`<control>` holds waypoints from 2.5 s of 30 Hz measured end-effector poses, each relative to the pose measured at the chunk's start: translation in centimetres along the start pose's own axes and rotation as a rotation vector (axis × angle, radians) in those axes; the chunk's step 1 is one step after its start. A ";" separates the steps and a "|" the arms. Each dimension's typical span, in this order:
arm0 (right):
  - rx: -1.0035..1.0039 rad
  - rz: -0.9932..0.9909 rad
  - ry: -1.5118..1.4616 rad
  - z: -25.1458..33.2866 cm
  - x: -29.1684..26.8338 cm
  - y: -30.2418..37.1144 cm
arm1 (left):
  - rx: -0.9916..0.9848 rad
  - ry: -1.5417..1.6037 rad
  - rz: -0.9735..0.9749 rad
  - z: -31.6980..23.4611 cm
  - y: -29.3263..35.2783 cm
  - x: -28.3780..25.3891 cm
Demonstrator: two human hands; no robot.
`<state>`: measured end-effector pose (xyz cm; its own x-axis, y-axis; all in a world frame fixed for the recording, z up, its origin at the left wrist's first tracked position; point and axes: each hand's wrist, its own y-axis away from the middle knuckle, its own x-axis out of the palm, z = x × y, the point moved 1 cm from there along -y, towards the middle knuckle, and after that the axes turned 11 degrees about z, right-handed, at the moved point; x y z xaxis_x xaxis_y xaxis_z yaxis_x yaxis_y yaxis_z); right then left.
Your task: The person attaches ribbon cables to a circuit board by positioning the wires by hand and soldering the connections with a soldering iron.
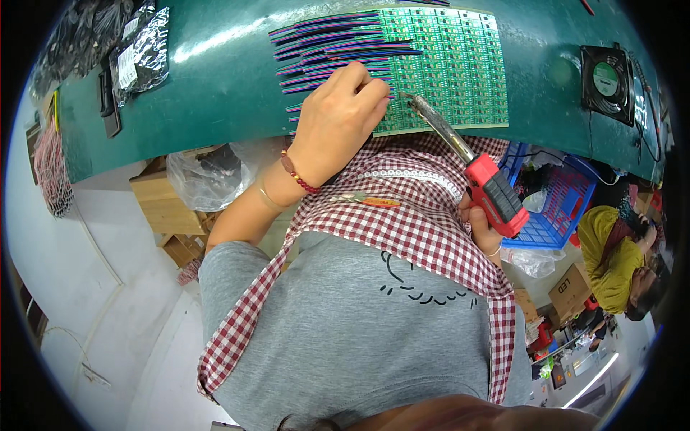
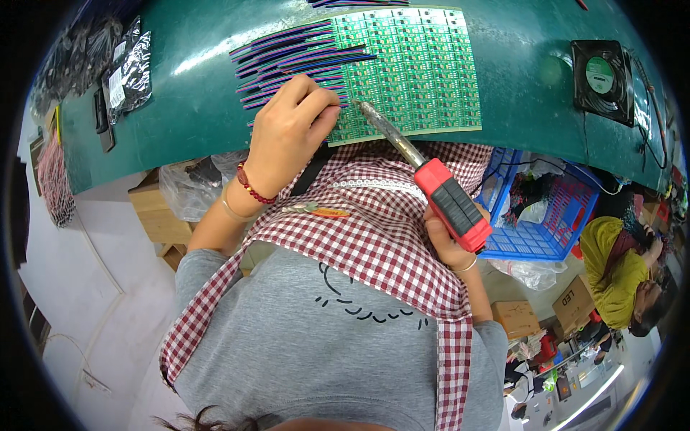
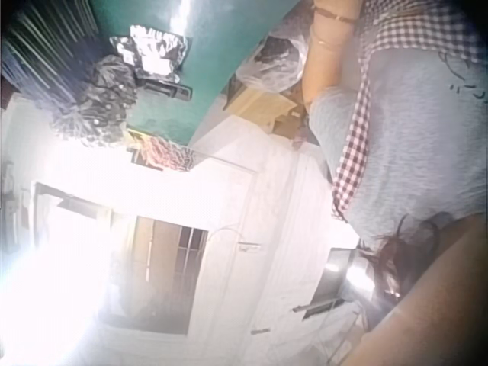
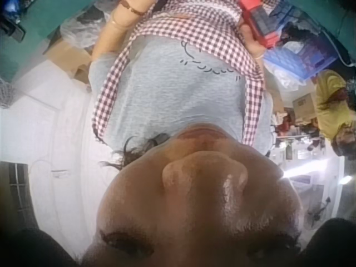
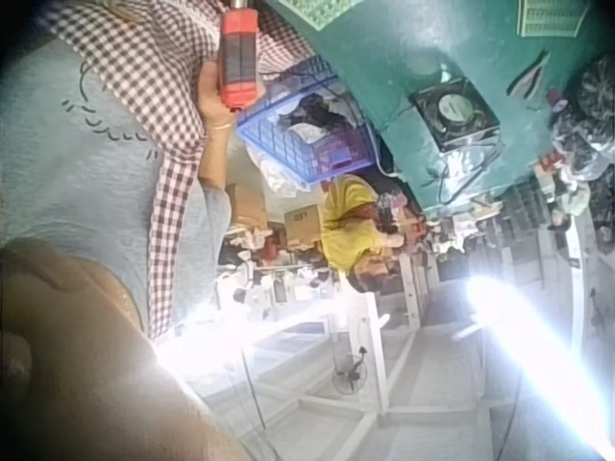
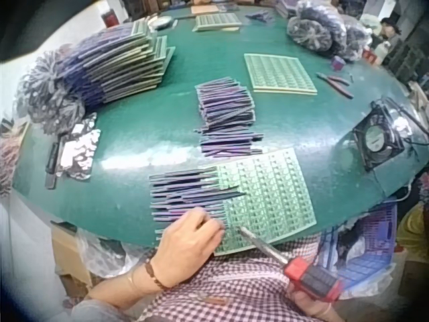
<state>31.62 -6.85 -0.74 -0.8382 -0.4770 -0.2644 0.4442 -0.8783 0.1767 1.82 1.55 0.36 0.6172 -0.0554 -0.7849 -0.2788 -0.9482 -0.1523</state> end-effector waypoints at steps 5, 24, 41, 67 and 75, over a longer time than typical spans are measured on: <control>0.044 0.004 -0.072 -0.2 -0.1 0.1 | -0.013 -0.003 0.009 0.0 -0.1 0.1; -0.036 -0.034 0.087 -0.3 0.0 0.4 | -0.004 -0.024 0.001 0.0 0.0 0.2; 0.004 -0.014 -0.013 -0.6 0.1 0.6 | -0.023 -0.005 0.001 -0.1 0.0 0.1; 0.023 -0.011 -0.080 -0.4 -0.7 0.8 | -0.037 -0.036 0.007 -0.2 0.1 0.2; 0.071 -0.052 -0.253 1.5 -0.2 0.0 | -0.030 -0.037 -0.016 -0.2 0.1 0.3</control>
<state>31.31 -6.72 0.73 -0.9158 -0.4004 -0.0308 0.3824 -0.8930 0.2374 2.19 1.40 0.22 0.5940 -0.0288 -0.8040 -0.2461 -0.9580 -0.1475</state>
